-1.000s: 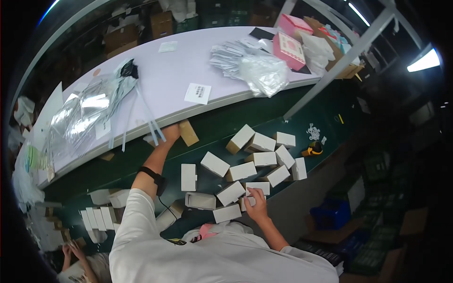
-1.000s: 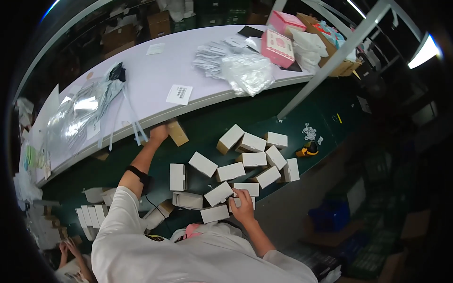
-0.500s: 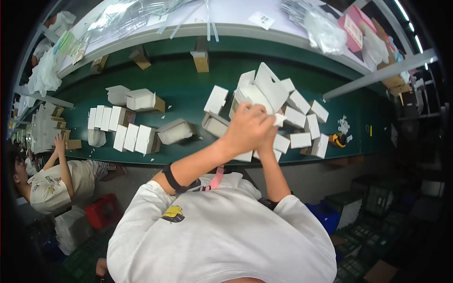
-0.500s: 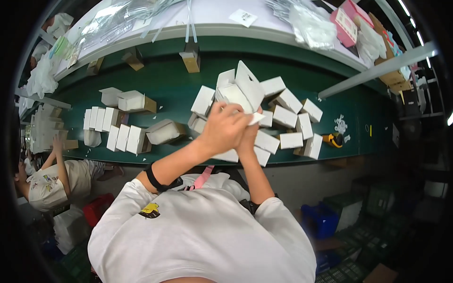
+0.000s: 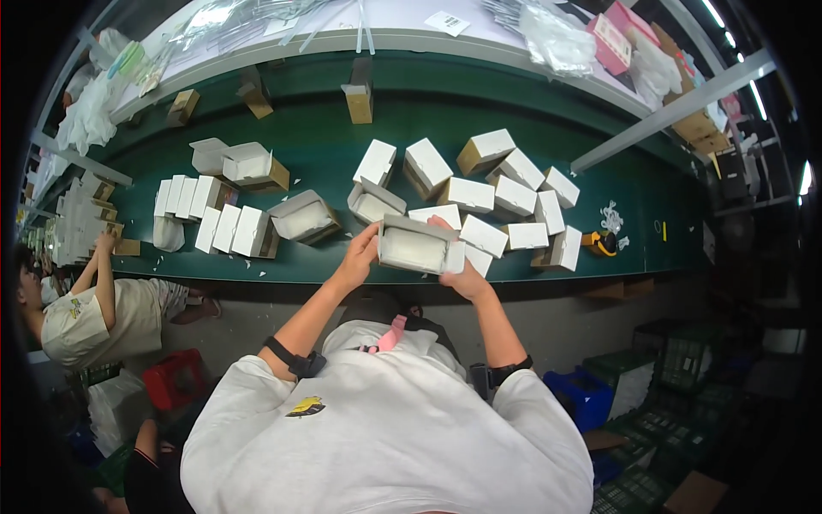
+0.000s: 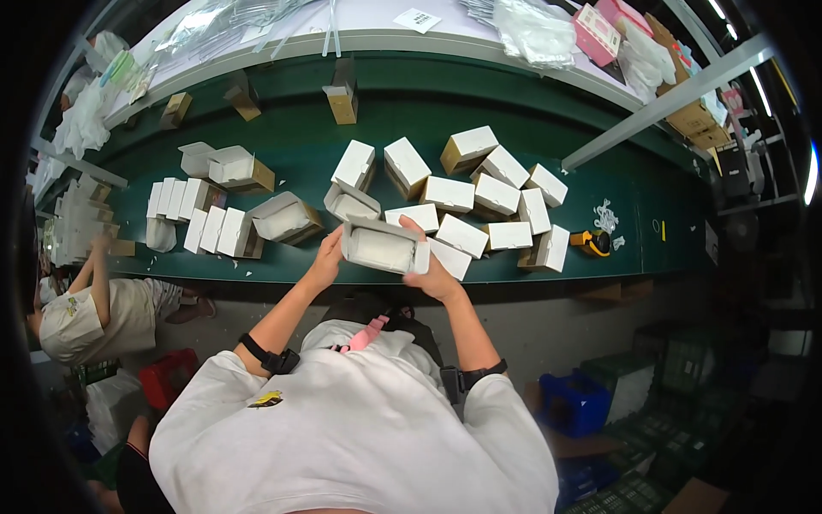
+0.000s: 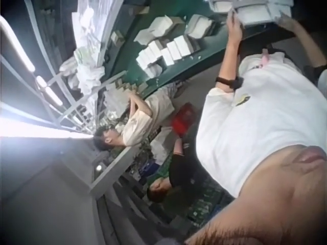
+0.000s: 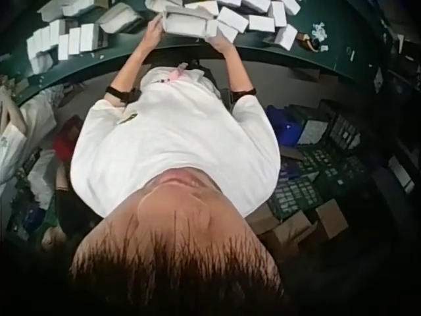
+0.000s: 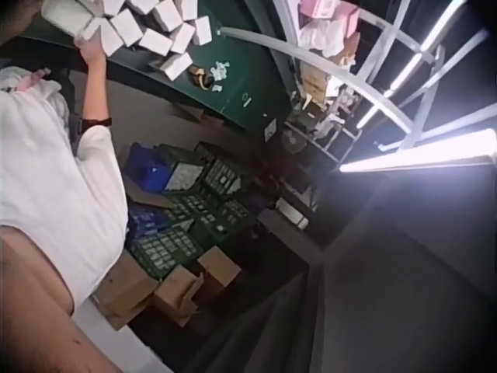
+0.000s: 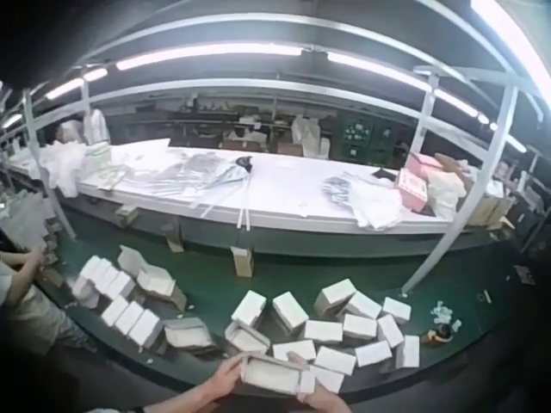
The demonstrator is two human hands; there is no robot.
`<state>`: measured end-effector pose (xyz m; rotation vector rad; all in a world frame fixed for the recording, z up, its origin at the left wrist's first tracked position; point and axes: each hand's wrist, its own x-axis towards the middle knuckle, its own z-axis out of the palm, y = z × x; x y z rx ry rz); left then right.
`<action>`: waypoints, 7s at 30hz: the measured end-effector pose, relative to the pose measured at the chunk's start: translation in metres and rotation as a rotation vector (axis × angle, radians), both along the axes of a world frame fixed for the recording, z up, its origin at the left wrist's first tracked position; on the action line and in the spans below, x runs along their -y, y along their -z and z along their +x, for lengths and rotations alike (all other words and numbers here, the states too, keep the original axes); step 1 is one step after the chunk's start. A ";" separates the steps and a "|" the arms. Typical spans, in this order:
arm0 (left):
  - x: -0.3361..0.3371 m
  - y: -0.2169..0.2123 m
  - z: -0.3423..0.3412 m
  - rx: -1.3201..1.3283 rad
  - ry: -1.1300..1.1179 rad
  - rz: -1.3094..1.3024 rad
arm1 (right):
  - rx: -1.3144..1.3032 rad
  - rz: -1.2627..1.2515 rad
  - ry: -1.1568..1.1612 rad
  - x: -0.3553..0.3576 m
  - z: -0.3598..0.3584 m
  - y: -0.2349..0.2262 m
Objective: The person folds a white box by hand, inserts a white rectangular item, and closes the lid. They repeat this process multiple times, moving the completed boxes into a pile on the green table.
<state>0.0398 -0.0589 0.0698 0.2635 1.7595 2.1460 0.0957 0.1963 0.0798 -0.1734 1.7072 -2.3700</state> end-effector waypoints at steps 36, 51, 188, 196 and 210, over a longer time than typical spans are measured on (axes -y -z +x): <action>0.026 -0.110 -0.020 -1.002 0.582 -0.793 | -0.490 0.976 -0.090 -0.001 0.017 -0.095; 0.026 -0.114 -0.001 -1.120 0.622 -1.069 | -0.664 1.390 -0.212 0.009 0.023 -0.119; -0.005 -0.058 -0.006 -1.051 0.240 -0.470 | -0.846 1.248 0.250 0.044 0.044 -0.088; -0.006 -0.057 -0.004 -1.040 0.245 -0.455 | -0.862 1.269 0.249 0.043 0.044 -0.085; -0.009 -0.056 -0.002 -1.074 0.215 -0.466 | -0.821 1.217 0.383 0.046 0.046 -0.071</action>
